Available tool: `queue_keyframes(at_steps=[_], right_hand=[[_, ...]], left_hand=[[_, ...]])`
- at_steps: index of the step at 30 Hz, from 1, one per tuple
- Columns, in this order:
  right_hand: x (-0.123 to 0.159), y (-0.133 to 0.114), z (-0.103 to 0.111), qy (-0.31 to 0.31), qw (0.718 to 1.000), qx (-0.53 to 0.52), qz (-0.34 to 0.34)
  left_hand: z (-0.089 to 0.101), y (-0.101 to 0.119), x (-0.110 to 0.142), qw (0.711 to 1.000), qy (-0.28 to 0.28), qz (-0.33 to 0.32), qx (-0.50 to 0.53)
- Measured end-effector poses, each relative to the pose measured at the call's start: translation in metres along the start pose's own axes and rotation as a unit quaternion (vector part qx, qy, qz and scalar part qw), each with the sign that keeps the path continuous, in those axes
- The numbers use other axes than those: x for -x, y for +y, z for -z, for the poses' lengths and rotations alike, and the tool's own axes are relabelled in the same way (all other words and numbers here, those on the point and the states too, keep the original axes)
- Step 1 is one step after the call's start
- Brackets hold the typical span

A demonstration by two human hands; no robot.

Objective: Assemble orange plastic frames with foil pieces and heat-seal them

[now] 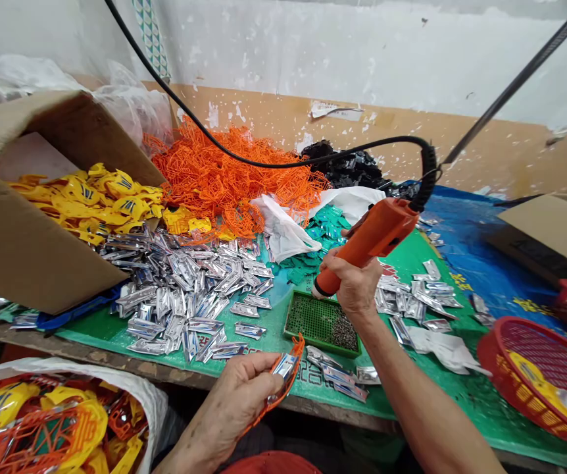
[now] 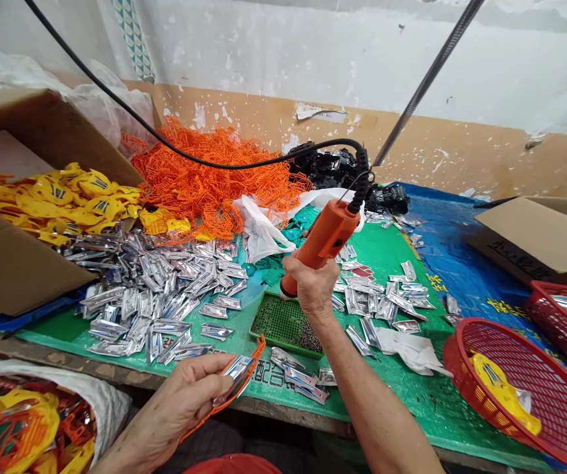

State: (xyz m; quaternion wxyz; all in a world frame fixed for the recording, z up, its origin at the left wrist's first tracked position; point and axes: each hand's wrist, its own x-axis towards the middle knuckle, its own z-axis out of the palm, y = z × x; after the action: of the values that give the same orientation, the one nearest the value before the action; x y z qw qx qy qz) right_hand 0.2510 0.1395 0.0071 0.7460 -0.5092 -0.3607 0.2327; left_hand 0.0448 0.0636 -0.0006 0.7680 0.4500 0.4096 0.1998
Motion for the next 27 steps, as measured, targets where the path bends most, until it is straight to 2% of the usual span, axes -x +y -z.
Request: queue_keyframes(at_steps=[15, 21, 27], right_hand=[[-0.001, -0.009, 0.001, -0.015, 0.999, -0.023, 0.017], [0.006, -0.039, 0.002, -0.041, 0.995, -0.085, 0.016], [0.035, -0.079, 0.004, -0.109, 0.986, -0.127, 0.000]], left_hand=[[0.002, 0.000, -0.003, 1.000, 0.000, 0.000, -0.003], [0.002, 0.003, -0.002, 1.000, 0.002, -0.006, 0.008], [0.000, -0.003, -0.002, 0.999, 0.018, -0.021, 0.042]])
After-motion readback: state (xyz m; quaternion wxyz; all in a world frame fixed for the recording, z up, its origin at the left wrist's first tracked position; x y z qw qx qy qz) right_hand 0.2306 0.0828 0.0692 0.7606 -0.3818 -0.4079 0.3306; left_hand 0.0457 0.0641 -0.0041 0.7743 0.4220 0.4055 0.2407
